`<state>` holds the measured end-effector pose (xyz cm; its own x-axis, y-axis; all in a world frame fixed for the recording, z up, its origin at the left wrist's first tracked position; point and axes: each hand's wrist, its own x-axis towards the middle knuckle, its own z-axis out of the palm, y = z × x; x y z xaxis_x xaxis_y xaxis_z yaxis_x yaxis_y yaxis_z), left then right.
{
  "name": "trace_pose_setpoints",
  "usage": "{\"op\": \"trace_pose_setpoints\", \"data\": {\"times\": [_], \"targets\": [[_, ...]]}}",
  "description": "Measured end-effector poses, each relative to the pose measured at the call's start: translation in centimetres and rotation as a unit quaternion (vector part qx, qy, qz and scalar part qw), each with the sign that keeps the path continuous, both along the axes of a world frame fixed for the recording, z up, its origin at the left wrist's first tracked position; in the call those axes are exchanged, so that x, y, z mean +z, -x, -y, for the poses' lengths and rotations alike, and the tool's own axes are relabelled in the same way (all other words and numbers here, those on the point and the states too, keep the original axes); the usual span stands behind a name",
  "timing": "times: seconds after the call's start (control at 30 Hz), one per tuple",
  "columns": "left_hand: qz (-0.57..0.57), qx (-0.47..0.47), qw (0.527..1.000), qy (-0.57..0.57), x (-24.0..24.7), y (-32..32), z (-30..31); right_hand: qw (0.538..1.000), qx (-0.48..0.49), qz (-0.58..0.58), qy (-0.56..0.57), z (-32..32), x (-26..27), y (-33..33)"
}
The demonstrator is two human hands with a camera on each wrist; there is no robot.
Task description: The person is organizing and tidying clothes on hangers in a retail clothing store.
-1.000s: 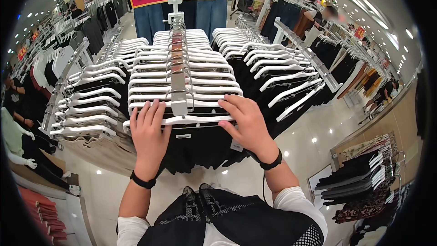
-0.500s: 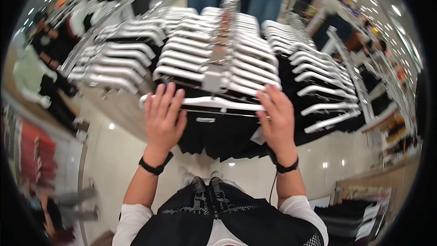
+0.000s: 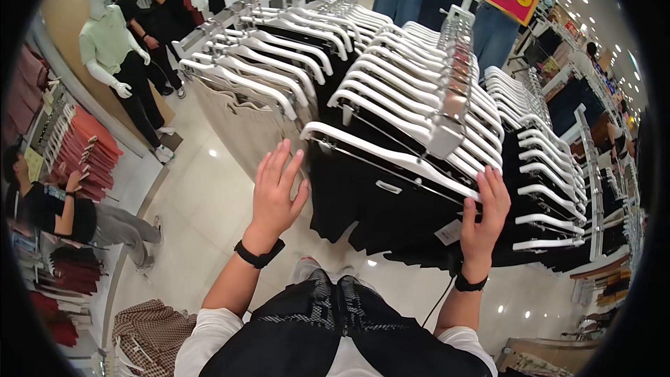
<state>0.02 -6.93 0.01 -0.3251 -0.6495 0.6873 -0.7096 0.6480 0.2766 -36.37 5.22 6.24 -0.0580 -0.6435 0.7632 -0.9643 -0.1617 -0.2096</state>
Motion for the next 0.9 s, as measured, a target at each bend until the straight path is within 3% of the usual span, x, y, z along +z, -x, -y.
{"op": "trace_pose_setpoints", "data": {"times": [0.27,0.43,0.53,0.57,0.67,0.8,0.9], "targets": [[-0.091,0.081,0.993,0.000,0.7,-6.5,6.3,0.999,-0.024,0.027,0.007,-0.4,-1.1,0.2],[-0.088,0.113,0.989,0.032,2.9,-11.9,11.9,0.985,-0.156,0.029,0.065,0.1,-1.8,-3.1],[-0.075,0.110,0.990,0.052,4.1,-14.5,15.1,0.968,-0.227,-0.018,0.109,0.6,-2.0,-6.6],[-0.066,0.108,0.989,0.071,4.5,-15.2,16.3,0.963,-0.234,0.027,0.128,0.9,-1.9,-8.0],[-0.028,0.104,0.988,0.107,5.0,-17.2,19.6,0.941,-0.223,0.126,0.221,1.5,-3.8,-10.5],[0.004,0.051,0.991,0.127,5.2,-19.0,22.7,0.928,-0.186,0.159,0.281,2.8,-5.4,-14.4],[-0.013,-0.001,0.989,0.148,6.0,-20.1,24.1,0.936,-0.205,0.112,0.264,3.0,-5.5,-17.5]]}}
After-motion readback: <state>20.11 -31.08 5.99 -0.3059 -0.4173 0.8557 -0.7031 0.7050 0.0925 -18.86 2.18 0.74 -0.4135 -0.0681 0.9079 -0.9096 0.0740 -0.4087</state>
